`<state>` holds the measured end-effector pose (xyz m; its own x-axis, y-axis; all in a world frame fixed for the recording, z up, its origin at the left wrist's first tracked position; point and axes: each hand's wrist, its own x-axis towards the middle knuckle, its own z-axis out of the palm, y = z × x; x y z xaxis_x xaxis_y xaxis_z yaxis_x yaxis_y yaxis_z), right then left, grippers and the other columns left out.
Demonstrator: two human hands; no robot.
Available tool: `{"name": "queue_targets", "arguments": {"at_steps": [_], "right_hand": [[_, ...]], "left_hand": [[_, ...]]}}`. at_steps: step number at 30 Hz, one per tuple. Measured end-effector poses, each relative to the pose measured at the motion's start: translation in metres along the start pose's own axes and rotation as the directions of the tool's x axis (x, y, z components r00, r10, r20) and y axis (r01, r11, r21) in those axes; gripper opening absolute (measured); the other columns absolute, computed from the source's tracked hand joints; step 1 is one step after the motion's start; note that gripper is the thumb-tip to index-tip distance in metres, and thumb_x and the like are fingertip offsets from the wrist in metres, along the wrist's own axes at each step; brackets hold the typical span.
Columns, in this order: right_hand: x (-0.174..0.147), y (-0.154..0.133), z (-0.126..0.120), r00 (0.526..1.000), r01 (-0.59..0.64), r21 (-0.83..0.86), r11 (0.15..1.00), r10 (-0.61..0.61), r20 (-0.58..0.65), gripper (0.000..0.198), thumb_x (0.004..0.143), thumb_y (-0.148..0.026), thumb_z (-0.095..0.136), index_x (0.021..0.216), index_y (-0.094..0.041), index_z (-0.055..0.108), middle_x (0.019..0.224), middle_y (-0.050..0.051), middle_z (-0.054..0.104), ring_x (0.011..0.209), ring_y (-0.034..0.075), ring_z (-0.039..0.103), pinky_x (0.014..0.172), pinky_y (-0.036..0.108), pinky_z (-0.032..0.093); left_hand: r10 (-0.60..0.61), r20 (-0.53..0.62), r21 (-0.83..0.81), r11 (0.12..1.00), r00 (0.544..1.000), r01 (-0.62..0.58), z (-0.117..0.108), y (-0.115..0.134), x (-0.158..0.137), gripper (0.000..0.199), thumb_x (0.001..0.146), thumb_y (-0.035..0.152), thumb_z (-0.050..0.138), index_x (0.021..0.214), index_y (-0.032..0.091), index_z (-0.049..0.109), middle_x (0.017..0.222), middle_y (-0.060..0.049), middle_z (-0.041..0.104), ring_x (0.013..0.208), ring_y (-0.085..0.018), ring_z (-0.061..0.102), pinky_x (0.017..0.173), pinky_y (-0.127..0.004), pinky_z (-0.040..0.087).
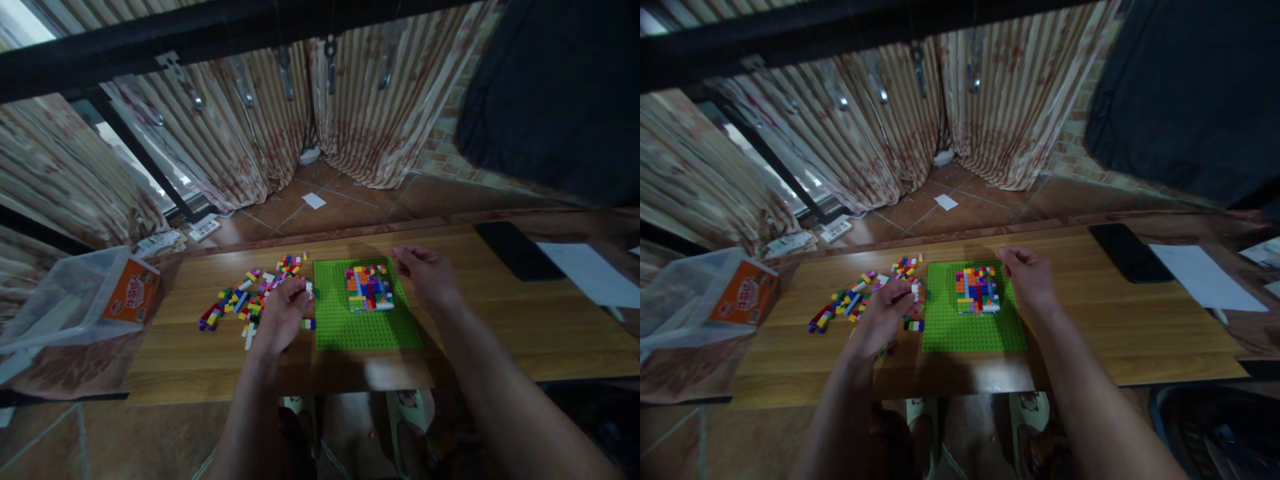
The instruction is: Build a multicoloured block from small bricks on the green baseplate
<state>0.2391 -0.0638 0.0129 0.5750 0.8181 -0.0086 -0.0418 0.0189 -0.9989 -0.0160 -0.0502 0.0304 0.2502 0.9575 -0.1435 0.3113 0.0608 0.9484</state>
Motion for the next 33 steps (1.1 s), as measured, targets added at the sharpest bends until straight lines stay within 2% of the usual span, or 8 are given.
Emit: {"name": "queue_targets", "arguments": {"at_steps": [6,12,14,17,20,24,27,33], "right_hand": [[-0.006,-0.006,0.002,0.996,0.091,-0.109,0.99,-0.092,-0.002,0.019,0.065,-0.04,0.074,0.064,-0.022,0.068,0.053,-0.003,0.056,0.049,0.012,0.048,0.048,0.026,0.041],[-0.017,-0.008,0.006,0.97,0.244,-0.271,0.931,-0.24,0.048,0.02,0.074,-0.042,0.068,0.072,-0.022,0.069,0.066,0.001,0.066,0.063,0.017,0.06,0.06,0.03,0.048],[-0.026,-0.008,0.01,0.939,0.345,-0.323,0.881,-0.322,0.123,0.019,0.08,-0.04,0.064,0.077,-0.022,0.07,0.074,0.002,0.069,0.07,0.019,0.063,0.066,0.031,0.05],[-0.047,-0.009,0.021,0.852,0.509,-0.376,0.775,-0.39,0.35,0.017,0.088,-0.035,0.057,0.086,-0.024,0.07,0.086,0.003,0.071,0.078,0.019,0.065,0.073,0.032,0.05],[-0.074,-0.01,0.036,0.726,0.65,-0.336,0.682,-0.427,0.539,0.016,0.091,-0.027,0.053,0.094,-0.025,0.069,0.092,0.003,0.071,0.088,0.02,0.066,0.08,0.033,0.05],[-0.104,-0.006,0.054,0.639,0.704,-0.335,0.627,-0.351,0.684,0.017,0.092,-0.026,0.054,0.104,-0.026,0.065,0.096,0.005,0.07,0.088,0.02,0.065,0.08,0.034,0.051],[-0.111,-0.001,0.058,0.625,0.7,-0.331,0.632,-0.318,0.713,0.014,0.092,-0.022,0.054,0.101,-0.025,0.064,0.097,0.004,0.069,0.091,0.019,0.063,0.083,0.033,0.049],[-0.102,0.0,0.052,0.637,0.705,-0.358,0.612,-0.325,0.699,0.006,0.09,-0.02,0.058,0.091,-0.022,0.064,0.087,0.004,0.066,0.083,0.018,0.061,0.075,0.03,0.047]], "left_hand": [[0.059,0.038,0.079,0.995,0.998,-0.062,-0.002,-0.007,0.001,0.021,0.079,0.03,0.052,0.085,0.015,0.067,0.085,-0.004,0.067,0.079,-0.015,0.059,0.074,-0.025,0.047],[0.085,-0.016,0.296,0.952,0.996,-0.077,-0.018,-0.007,-0.001,0.026,0.084,0.032,0.048,0.08,0.014,0.067,0.066,0.001,0.059,0.064,-0.013,0.051,0.06,-0.023,0.039],[0.077,-0.022,0.384,0.921,0.997,-0.063,-0.025,-0.006,-0.002,0.029,0.085,0.032,0.047,0.068,0.015,0.062,0.059,0.002,0.052,0.06,-0.012,0.046,0.057,-0.023,0.034],[0.054,-0.03,0.442,0.896,0.998,-0.035,-0.03,-0.004,-0.005,0.033,0.085,0.032,0.047,0.057,0.016,0.053,0.053,0.003,0.043,0.056,-0.011,0.041,0.053,-0.023,0.029],[0.034,0.008,0.379,0.925,0.999,-0.034,-0.029,-0.002,-0.007,0.03,0.084,0.033,0.05,0.06,0.015,0.056,0.055,0.003,0.047,0.056,-0.011,0.043,0.054,-0.023,0.031],[-0.029,0.266,0.167,0.986,0.963,-0.016,-0.025,0.002,-0.011,0.024,0.08,0.037,0.057,0.078,0.015,0.066,0.065,0.001,0.059,0.061,-0.012,0.051,0.059,-0.023,0.04],[-0.048,0.375,0.076,0.997,0.926,0.021,-0.024,0.004,-0.013,0.025,0.079,0.039,0.061,0.082,0.014,0.066,0.07,0.0,0.061,0.065,-0.012,0.053,0.062,-0.023,0.042],[-0.012,0.386,-0.071,0.997,0.922,0.043,-0.017,0.006,-0.012,0.025,0.078,0.037,0.065,0.086,0.014,0.063,0.072,0.001,0.059,0.065,-0.012,0.057,0.064,-0.024,0.046]]}}
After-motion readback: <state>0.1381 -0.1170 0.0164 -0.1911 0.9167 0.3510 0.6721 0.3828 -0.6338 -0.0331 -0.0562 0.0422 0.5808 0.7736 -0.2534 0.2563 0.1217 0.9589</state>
